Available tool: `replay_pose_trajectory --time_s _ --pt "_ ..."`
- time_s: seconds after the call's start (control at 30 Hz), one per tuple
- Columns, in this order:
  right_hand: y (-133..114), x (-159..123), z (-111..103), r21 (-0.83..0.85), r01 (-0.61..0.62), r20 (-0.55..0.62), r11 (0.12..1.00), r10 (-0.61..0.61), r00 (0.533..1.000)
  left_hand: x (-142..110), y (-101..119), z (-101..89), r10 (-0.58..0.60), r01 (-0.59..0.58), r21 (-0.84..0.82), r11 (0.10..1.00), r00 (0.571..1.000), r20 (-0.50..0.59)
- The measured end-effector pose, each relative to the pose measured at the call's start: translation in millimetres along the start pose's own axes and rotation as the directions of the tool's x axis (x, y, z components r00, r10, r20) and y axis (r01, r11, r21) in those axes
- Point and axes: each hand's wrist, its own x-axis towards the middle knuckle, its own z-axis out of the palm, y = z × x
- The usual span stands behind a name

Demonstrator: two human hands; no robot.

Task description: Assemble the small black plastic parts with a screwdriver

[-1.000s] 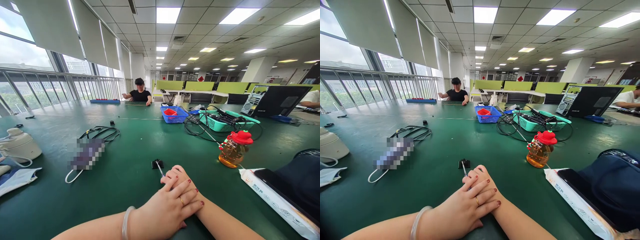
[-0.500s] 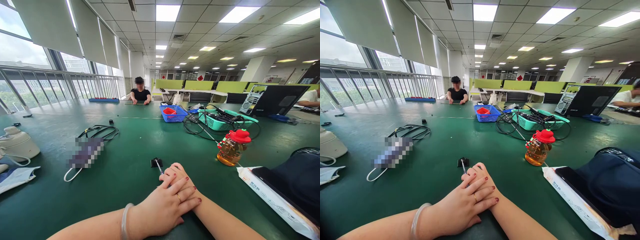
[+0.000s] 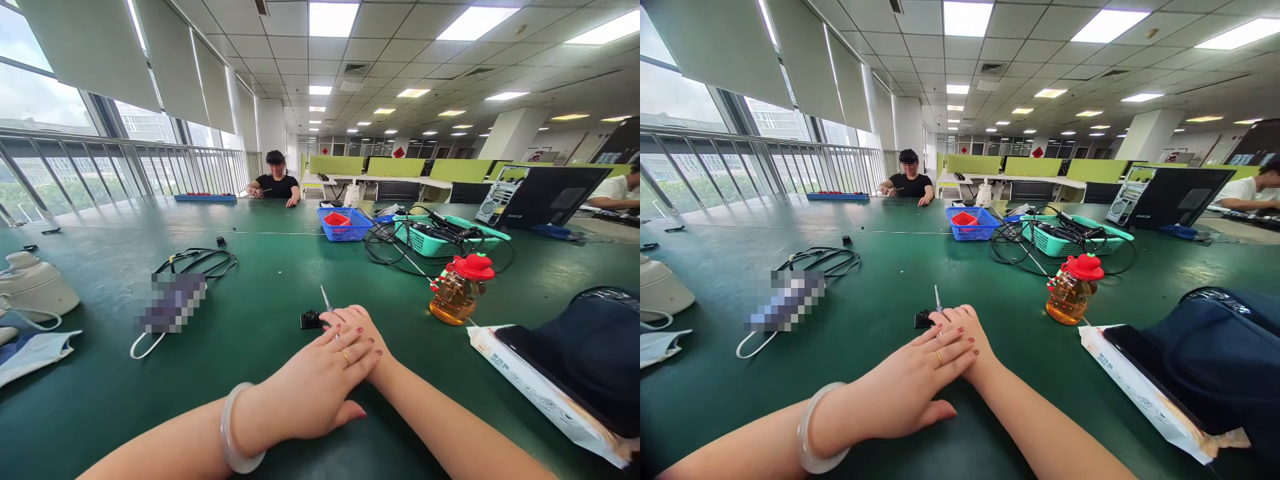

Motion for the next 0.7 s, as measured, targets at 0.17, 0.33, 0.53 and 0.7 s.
replay_pose_trajectory --time_s 0.17,0.33,0.53,0.7 --pt "-4.1 16.9 1.5 -0.09 -0.173 0.174 0.981 0.187 0.967 -1.2 -1.7 -28.9 -0.093 0.098 -0.176 0.98 0.995 0.038" --pt "-18.9 22.3 13.3 -0.101 -0.178 0.211 0.979 0.196 0.958 1.4 -5.6 -23.3 -0.074 0.094 -0.197 0.976 0.992 0.104" --pt "-19.4 17.7 24.9 -0.112 -0.18 0.037 0.977 0.185 0.982 1.0 -0.8 -21.6 -0.112 0.117 -0.142 0.983 0.993 0.039" --pt "-19.9 15.4 24.4 -0.102 -0.115 0.0 0.988 0.115 0.993 -1.6 -1.4 -15.1 -0.038 0.035 -0.116 0.993 0.999 -0.021"
